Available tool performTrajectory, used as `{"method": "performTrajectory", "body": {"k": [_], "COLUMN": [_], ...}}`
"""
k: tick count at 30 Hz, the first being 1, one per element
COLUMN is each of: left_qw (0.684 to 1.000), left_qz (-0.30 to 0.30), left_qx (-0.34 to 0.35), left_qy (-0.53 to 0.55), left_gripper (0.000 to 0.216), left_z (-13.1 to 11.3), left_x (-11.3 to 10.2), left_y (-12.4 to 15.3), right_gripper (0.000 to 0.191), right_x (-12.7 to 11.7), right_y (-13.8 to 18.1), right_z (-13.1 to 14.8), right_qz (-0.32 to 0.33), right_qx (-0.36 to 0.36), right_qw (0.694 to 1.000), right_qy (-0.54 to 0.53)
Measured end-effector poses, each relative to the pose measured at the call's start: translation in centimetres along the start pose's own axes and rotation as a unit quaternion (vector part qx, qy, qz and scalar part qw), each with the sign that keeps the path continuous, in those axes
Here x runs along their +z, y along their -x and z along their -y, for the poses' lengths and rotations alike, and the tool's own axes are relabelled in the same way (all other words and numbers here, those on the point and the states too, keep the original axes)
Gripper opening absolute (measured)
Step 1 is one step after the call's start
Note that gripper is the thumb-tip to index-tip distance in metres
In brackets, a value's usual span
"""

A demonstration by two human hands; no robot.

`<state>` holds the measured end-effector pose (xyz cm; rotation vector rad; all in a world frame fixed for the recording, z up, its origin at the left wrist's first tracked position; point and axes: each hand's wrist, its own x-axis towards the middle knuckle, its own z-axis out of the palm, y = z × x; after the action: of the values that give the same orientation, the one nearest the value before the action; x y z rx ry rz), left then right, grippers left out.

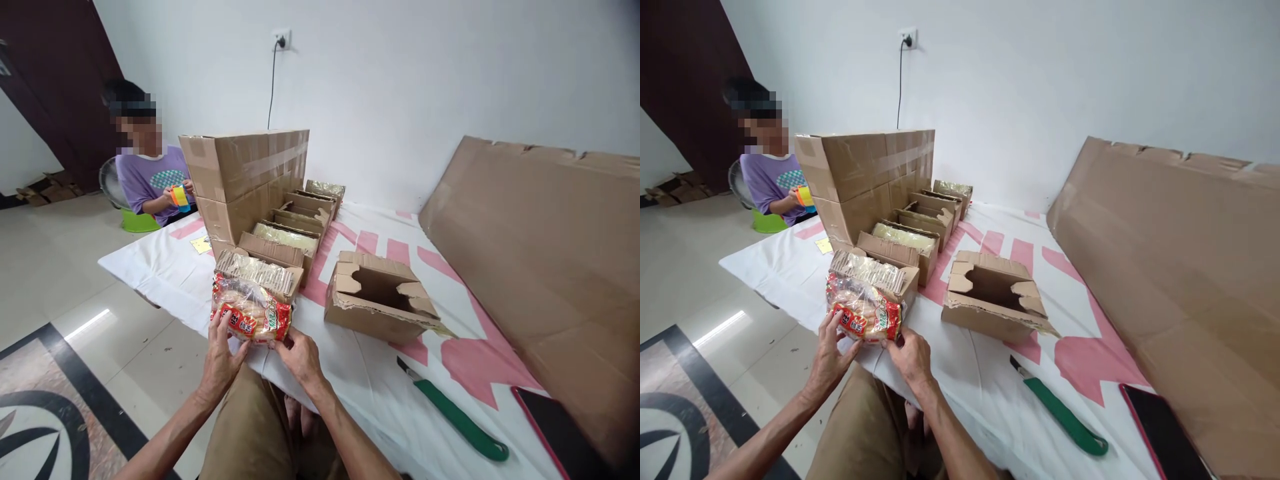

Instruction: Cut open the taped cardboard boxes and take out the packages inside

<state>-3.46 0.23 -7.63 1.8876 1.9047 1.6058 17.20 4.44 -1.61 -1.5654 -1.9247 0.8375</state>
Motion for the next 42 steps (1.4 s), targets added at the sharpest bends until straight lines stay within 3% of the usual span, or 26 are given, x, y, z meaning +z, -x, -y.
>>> {"method": "performTrajectory", "body": {"k": [10, 23, 32, 38, 42], "left_qw": [1.0, 0.999, 0.999, 0.999, 0.998], "left_qz": [0.021, 0.039, 0.034, 0.027, 0.043], "left_qx": [-0.008, -0.003, 0.0, 0.0, -0.031], "left_qy": [0.008, 0.018, -0.005, -0.028, -0.028], "left_gripper": [0.075, 0.075, 0.076, 0.077, 0.075], "left_z": [-0.2, 0.3, 0.1, -0.4, -1.3], "left_x": [2.3, 6.8, 8.9, 8.6, 7.1], "left_y": [-3.0, -8.0, -9.6, -9.9, -9.6], "right_gripper": [0.017, 0.021, 0.042, 0.054, 0.056], "right_x": [-0.6, -0.6, 0.6, 0.8, -0.9], "right_y": [-2.5, -7.5, -7.9, -7.7, -4.8], "right_z": [-0.7, -2.2, -4.3, -4.2, -3.5], "right_qz": [-0.017, -0.057, -0.086, -0.08, -0.043], "right_qx": [0.009, 0.023, 0.01, 0.022, 0.01], "right_qw": [1.0, 0.998, 0.991, 0.988, 0.99], "right_qy": [0.001, -0.024, -0.105, -0.127, -0.132]}}
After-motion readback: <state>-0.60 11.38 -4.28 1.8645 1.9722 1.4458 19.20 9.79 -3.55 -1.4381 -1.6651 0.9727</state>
